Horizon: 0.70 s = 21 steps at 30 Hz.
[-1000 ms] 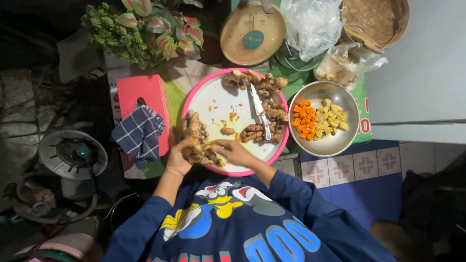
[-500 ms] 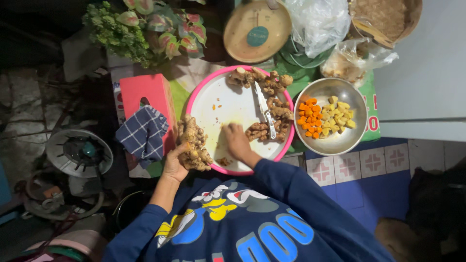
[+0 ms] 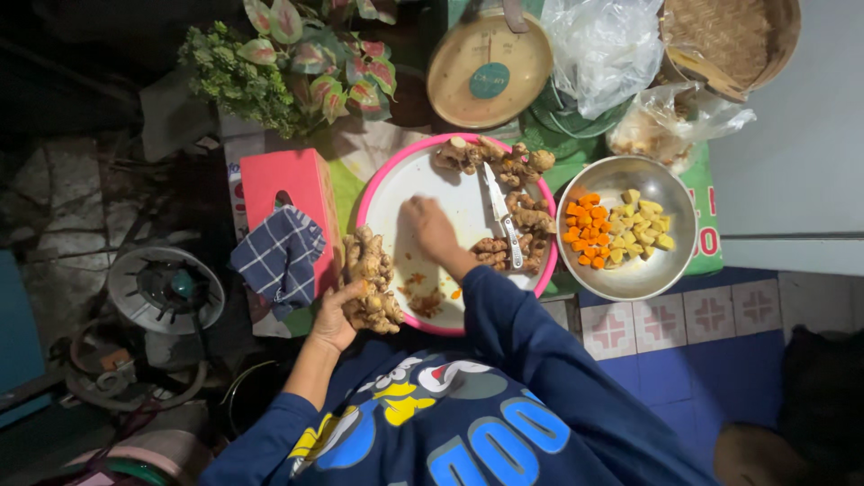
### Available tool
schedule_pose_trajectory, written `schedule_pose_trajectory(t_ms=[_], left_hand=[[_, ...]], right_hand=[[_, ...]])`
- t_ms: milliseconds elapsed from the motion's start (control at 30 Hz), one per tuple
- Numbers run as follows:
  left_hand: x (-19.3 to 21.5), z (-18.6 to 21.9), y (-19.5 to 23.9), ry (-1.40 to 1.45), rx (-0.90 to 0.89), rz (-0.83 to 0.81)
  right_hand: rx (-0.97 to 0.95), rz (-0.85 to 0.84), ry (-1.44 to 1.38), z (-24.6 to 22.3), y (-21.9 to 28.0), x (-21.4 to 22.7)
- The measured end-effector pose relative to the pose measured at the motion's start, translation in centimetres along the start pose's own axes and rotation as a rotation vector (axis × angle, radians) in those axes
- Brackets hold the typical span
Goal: The person peels and chops turmeric and ginger using a knife on a cutting board. They transfer the chopped pieces into a metal bowl. The person also handles a plastic bag containing additional ingredients.
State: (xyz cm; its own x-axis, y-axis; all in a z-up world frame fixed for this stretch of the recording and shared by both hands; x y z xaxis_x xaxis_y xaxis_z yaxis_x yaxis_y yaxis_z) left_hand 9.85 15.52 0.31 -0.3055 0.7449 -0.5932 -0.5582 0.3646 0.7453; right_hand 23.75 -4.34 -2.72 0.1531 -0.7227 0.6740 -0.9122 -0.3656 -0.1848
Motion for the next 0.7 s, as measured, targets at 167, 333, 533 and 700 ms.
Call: schedule_pose_trajectory(t_ms=[167, 333, 533, 700], left_hand=[[-1.6, 0.1, 0.1, 0.007, 0.027, -0.019], [-3.2, 0.7, 0.0, 0.011, 0.006, -0.055], [-2.5, -0.4, -1.4, -0.014, 0.070, 0.038], [-2.4, -0.5, -2.6, 0.007, 0.054, -0.002]], right_hand=[[0.332, -0.397, 0.021, -5.9, 8.7, -5.7], [-0.215, -0.306, -0.021, 1.6, 7.8, -1.6], [-0.125, 0.006, 0.127, 1.3, 4.9, 3.9], [0.260, -0.375, 0.101, -7.8, 10.0, -2.5]])
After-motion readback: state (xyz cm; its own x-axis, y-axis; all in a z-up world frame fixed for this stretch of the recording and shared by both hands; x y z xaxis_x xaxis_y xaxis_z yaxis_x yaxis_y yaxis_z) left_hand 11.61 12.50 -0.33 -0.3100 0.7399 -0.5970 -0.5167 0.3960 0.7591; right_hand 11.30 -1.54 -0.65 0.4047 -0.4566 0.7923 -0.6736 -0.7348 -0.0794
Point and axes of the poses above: each hand's wrist, its own y-axis away from the middle knuckle, its own x-axis out of the back of the hand, z = x × y, the point moved 9 cm from there along -y, towards the middle knuckle, and after that the axes turned 15 degrees about x, right-handed, at the moved point
